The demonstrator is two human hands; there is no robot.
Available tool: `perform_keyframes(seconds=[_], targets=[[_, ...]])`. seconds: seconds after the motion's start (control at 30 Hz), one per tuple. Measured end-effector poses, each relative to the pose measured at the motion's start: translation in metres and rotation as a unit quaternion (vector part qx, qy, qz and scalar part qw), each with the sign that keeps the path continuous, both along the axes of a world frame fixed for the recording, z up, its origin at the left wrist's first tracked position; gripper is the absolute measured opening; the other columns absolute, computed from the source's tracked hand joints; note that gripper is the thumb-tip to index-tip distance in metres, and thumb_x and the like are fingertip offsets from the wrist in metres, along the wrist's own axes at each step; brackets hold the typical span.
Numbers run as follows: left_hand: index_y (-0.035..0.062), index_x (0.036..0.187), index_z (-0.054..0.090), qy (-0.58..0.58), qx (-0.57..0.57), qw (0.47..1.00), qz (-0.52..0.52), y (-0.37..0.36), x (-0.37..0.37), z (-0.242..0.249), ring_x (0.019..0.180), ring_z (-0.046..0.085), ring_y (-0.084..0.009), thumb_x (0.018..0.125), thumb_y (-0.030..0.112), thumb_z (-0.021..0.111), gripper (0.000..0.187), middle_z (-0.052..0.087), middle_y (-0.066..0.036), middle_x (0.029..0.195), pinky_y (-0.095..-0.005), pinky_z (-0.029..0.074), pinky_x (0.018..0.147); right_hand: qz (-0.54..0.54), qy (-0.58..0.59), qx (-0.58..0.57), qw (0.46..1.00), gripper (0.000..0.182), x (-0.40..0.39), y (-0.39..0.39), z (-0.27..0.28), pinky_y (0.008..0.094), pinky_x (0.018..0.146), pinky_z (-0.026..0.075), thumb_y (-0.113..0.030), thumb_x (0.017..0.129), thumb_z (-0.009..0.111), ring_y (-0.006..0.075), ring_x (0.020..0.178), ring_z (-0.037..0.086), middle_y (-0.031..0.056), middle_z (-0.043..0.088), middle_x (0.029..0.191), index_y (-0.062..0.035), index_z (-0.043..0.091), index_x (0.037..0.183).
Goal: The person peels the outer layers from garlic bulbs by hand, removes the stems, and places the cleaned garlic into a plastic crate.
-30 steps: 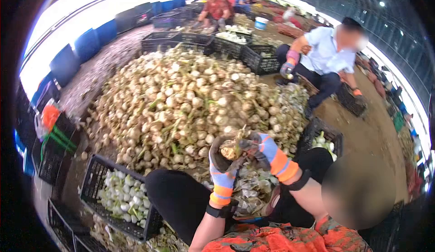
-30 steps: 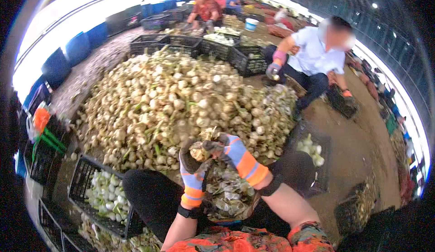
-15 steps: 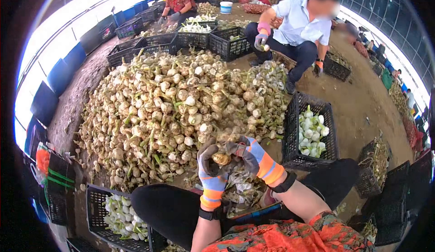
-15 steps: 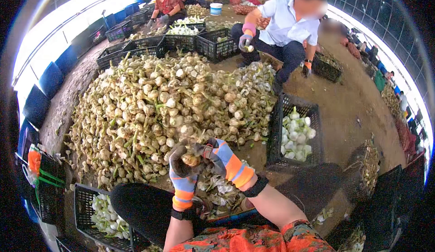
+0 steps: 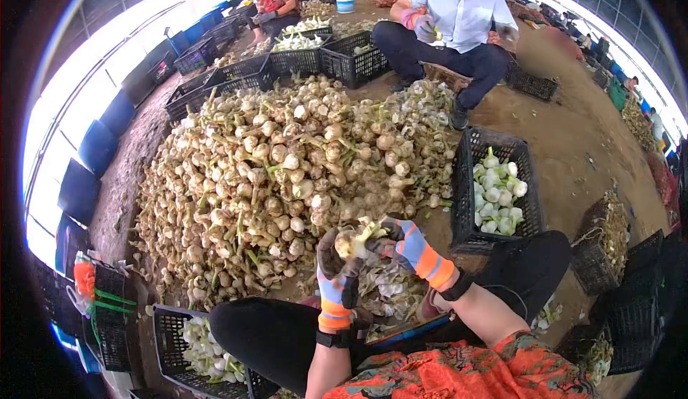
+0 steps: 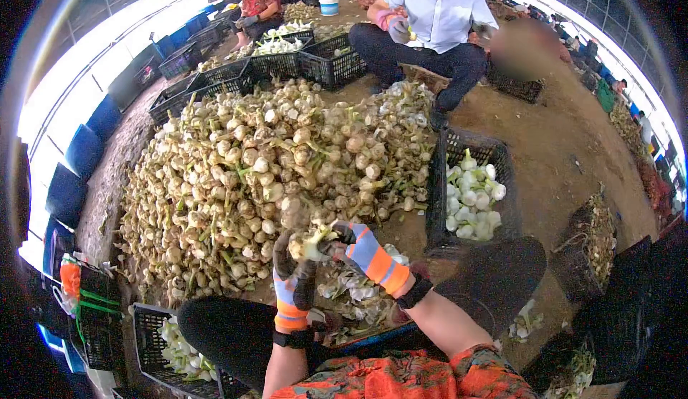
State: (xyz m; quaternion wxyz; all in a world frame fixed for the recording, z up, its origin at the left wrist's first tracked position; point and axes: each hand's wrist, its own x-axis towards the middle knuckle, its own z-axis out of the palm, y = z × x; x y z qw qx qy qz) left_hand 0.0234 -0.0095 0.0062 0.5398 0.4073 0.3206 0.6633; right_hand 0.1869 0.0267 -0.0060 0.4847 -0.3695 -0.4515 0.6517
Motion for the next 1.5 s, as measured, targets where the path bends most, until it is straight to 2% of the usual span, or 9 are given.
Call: perform_keyframes(seconds=[0.13,0.33,0.4,0.53,0.67,0.83,1.17,1.3,1.5], targets=[[0.0067,0.129,0.032,-0.163,-0.075,0.983,-0.027,0.000,-0.003,-0.003,0.102,0.052,-0.0217,0.086,0.014,0.057,0.051,0.046,-0.012,0.120,-0.0328,0.046,0.083,-0.086,-0.323,0.292,0.896,0.046,0.002,0.006,-0.015,0.0324,0.086,0.045,0.013,0.065,0.056,0.0145,0.098,0.054,0.0061,0.056,0.111,-0.0019,0.055,0.108],[0.0043,0.129,0.032,0.247,0.089,0.958,0.116,0.015,0.002,-0.028,0.099,0.052,-0.0205,0.082,0.007,0.058,0.053,0.047,-0.010,0.117,-0.0322,0.045,0.084,-0.050,0.070,-0.060,0.994,0.041,-0.005,0.010,-0.039,0.0293,0.081,0.046,0.010,0.066,0.053,0.0155,0.093,0.056,0.0089,0.059,0.104,0.0045,0.053,0.106],[0.0040,0.128,0.033,0.129,0.010,0.990,0.048,0.010,-0.001,-0.025,0.100,0.052,-0.0213,0.081,0.009,0.060,0.055,0.048,-0.011,0.115,-0.0338,0.045,0.085,-0.094,0.085,-0.070,0.989,0.035,-0.003,0.011,-0.040,0.0290,0.073,0.049,0.008,0.068,0.052,0.0165,0.085,0.058,0.0112,0.061,0.097,0.0053,0.054,0.103],[0.0052,0.130,0.032,-0.200,-0.084,0.973,-0.083,0.004,-0.001,-0.005,0.101,0.052,-0.0239,0.079,0.018,0.066,0.063,0.045,-0.010,0.118,-0.0383,0.045,0.089,-0.167,-0.390,0.043,0.905,0.034,0.010,0.025,-0.030,0.0324,0.064,0.048,-0.003,0.066,0.058,0.0229,0.071,0.060,0.0191,0.061,0.095,0.0063,0.055,0.098],[0.0053,0.131,0.030,-0.150,-0.062,0.985,-0.058,0.005,-0.005,0.005,0.103,0.052,-0.0271,0.077,0.022,0.068,0.068,0.044,-0.013,0.121,-0.0422,0.046,0.089,-0.097,-0.548,0.069,0.828,0.035,0.018,0.018,-0.026,0.0329,0.062,0.048,-0.001,0.064,0.057,0.0231,0.075,0.060,0.0192,0.061,0.092,0.0042,0.056,0.099],[-0.0003,0.129,0.034,0.079,-0.038,0.996,-0.012,0.011,0.000,-0.012,0.109,0.048,-0.0191,0.073,0.006,0.067,0.065,0.047,-0.010,0.120,-0.0300,0.040,0.092,-0.052,-0.149,0.064,0.985,0.039,-0.008,0.016,0.019,0.0322,0.072,0.047,-0.012,0.061,0.072,0.0255,0.082,0.060,0.0153,0.063,0.091,0.0017,0.060,0.096],[-0.0011,0.126,0.037,0.116,0.000,0.992,0.052,0.011,0.003,-0.024,0.097,0.056,-0.0215,0.075,0.003,0.063,0.057,0.052,-0.014,0.113,-0.0317,0.047,0.084,-0.127,-0.500,0.280,0.809,0.035,-0.021,0.011,0.028,0.0345,0.073,0.048,-0.015,0.063,0.068,0.0313,0.082,0.060,0.0198,0.062,0.088,0.0034,0.059,0.091],[0.0004,0.128,0.035,-0.062,-0.083,0.995,-0.005,0.007,0.002,-0.019,0.093,0.057,-0.0192,0.082,0.008,0.054,0.051,0.054,-0.012,0.109,-0.0306,0.048,0.081,-0.139,-0.245,0.075,0.957,0.040,-0.028,0.015,-0.010,0.0393,0.078,0.046,-0.019,0.063,0.066,0.0355,0.088,0.056,0.0214,0.059,0.093,0.0026,0.057,0.096],[0.0012,0.127,0.036,0.024,-0.112,0.993,-0.023,0.007,-0.001,-0.025,0.096,0.055,-0.0199,0.081,0.008,0.060,0.051,0.053,-0.010,0.112,-0.0344,0.050,0.082,-0.108,-0.469,0.221,0.848,0.041,-0.023,0.004,0.004,0.0415,0.080,0.044,-0.017,0.061,0.063,0.0390,0.093,0.052,0.0243,0.054,0.098,0.0023,0.054,0.096]])
